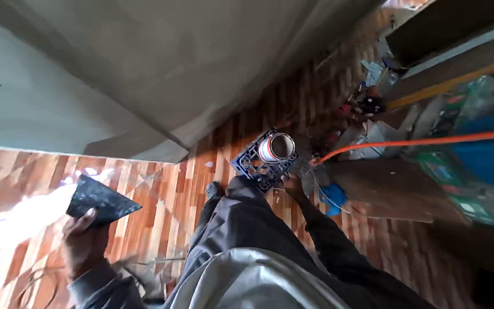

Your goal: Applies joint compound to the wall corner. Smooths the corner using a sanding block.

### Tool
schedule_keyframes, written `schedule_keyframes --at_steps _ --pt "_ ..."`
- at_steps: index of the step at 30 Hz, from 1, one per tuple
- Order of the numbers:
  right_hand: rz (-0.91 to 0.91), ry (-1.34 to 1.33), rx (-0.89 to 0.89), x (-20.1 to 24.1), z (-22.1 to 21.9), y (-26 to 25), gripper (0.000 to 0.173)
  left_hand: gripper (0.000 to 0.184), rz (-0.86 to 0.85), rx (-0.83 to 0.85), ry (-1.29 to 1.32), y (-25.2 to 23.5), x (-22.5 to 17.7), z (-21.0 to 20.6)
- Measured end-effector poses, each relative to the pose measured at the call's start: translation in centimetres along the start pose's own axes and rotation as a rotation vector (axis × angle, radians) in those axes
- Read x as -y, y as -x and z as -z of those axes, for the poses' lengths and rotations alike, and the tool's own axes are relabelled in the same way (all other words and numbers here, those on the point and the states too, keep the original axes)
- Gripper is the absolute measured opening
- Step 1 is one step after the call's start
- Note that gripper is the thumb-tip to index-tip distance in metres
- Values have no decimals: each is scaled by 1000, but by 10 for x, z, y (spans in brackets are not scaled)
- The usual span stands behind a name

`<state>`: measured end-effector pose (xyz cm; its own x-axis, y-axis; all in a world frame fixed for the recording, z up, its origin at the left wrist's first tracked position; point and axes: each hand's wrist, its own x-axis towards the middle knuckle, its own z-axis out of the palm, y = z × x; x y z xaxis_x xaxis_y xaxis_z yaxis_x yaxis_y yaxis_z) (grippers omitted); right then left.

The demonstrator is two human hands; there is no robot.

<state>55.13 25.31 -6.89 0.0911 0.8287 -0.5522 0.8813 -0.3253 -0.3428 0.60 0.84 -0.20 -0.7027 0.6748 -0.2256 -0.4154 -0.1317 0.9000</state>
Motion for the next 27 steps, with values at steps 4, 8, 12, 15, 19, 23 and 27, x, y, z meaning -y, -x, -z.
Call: schedule_keyframes --at_steps 4,8,12,15,19,23,27 --pt "-114 -222 -133 7 16 -30 43 29 176 54 43 -1 45 -55" --pt "-105 -62 -152 15 27 -67 44 20 393 130 63 3 84 -119" --pt "-103 200 -62 31 25 -117 41 19 514 175 -80 -13 94 -170" --pt "-52 252 -5 29 10 -163 35 17 516 191 -154 -30 94 -192" --pt "-12 339 40 18 -16 -222 38 17 526 169 -228 -42 96 -213" --pt "-67 389 66 12 -36 -269 30 16 556 80 -259 -43 106 -220" --pt "-81 366 102 5 -44 -285 35 17 616 34 -363 -36 111 -233"
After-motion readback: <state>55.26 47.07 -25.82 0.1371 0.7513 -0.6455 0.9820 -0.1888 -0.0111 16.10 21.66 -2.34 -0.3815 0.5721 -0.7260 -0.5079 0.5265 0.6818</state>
